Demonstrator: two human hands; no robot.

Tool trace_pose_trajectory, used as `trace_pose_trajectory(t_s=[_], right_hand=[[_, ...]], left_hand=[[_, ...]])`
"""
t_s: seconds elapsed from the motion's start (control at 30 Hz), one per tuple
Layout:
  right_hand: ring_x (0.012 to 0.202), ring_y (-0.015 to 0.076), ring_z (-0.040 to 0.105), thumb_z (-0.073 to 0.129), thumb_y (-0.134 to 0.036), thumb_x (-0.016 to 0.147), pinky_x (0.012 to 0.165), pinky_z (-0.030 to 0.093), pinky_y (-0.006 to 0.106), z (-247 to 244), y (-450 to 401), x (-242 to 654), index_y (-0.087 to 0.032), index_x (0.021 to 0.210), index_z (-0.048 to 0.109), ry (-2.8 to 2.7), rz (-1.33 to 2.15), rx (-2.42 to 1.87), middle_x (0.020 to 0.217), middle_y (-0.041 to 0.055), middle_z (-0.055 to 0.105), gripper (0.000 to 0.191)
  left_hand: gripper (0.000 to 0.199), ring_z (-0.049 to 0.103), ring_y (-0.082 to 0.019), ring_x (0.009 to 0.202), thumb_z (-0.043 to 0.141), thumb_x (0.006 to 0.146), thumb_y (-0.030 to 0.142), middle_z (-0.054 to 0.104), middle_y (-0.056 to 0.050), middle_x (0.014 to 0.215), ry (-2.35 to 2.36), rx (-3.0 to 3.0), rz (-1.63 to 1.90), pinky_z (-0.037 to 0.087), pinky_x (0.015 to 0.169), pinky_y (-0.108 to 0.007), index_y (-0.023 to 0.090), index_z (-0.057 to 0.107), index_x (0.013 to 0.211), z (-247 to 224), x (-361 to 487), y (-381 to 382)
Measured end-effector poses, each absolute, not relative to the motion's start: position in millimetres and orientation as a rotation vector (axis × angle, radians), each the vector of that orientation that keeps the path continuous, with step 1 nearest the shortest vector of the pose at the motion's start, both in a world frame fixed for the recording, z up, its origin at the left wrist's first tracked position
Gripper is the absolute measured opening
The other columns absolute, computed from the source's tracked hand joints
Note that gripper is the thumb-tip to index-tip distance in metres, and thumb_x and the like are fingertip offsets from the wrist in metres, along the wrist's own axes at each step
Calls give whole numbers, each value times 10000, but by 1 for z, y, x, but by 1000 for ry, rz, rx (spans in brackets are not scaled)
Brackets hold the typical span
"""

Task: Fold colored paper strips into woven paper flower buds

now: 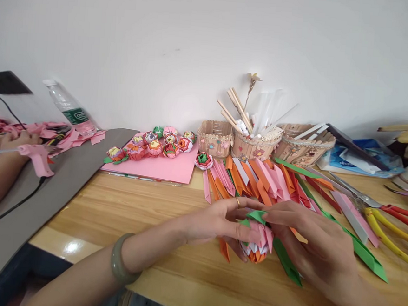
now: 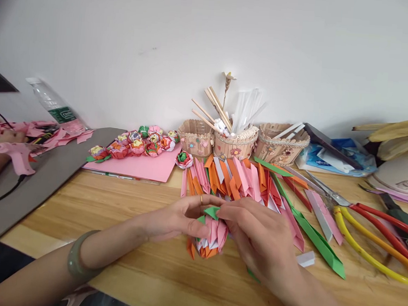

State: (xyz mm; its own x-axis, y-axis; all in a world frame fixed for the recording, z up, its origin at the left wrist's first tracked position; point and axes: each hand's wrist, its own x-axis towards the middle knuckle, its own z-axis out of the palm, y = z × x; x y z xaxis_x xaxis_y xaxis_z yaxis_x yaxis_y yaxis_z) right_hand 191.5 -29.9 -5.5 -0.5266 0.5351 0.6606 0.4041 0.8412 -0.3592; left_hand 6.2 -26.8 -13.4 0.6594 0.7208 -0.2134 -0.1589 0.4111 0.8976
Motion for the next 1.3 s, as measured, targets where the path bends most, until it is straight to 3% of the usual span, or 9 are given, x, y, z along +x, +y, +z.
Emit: trace_pose_trajectory(t_s=[0.13, 0.23, 0.33, 0.43, 0.57, 1.0, 1.3], right_hand=[[911, 194, 587, 494, -69, 792, 745, 457, 309, -1, -31, 190, -238, 861, 527, -2082, 203, -786, 1028, 70, 599, 185], [791, 196, 589, 510, -217, 818, 648, 459, 298, 3, -31, 187, -226, 828, 568, -1975, 390, -994, 856, 49, 617, 59], [603, 157, 551, 467, -388, 838, 497, 426, 250, 7, -29, 183, -209, 746, 572, -1902, 895, -1184, 681, 20, 599, 227], [537, 128, 494, 510, -475, 793, 481, 403, 234, 9, -27, 181, -191, 694, 576, -1753, 1262, -1204, 606, 2, 552, 308], [535, 111, 473, 606, -470, 729, 499, 382, 224, 4, -25, 180, -182, 660, 590, -1650, 1512, -1116, 587, -6, 556, 296], [491, 95, 406, 592, -519, 716, 456, 322, 218, -1, -26, 176, -181, 596, 554, -1651, 1460, -1129, 542, -26, 479, 361], [473, 100, 398, 579, -556, 708, 441, 322, 226, 1, -27, 175, -182, 602, 550, -1681, 1413, -1144, 538, -23, 475, 391]], left_hand=[[532, 534, -199, 1004, 730, 607, 274, 553, -77, 1108, 819, 1357, 878, 432, 847, -331, 202, 531, 1095, -13, 7, -26], [518, 516, -209, 1039, 688, 659, 273, 529, -80, 1128, 1040, 1717, 1039, 404, 913, -365, 212, 516, 1144, -12, 8, -26], [512, 509, -204, 1043, 663, 687, 274, 514, -79, 1096, 1185, 1943, 1097, 404, 928, -364, 207, 502, 1169, -14, 7, -26], [506, 506, -200, 1030, 659, 693, 291, 492, -74, 1075, 1217, 2039, 1113, 422, 911, -355, 212, 497, 1166, -18, 6, -25], [450, 507, -195, 987, 672, 680, 269, 479, -71, 1035, 1200, 2073, 1121, 435, 883, -343, 194, 522, 1098, -22, 7, -25], [547, 496, -206, 949, 767, 535, 356, 478, -56, 977, 1051, 1805, 1301, 423, 831, -355, 191, 513, 990, -25, 9, -25], [539, 497, -186, 916, 753, 523, 425, 484, -49, 937, 1007, 1750, 1350, 433, 823, -322, 181, 521, 944, -21, 11, -27]])
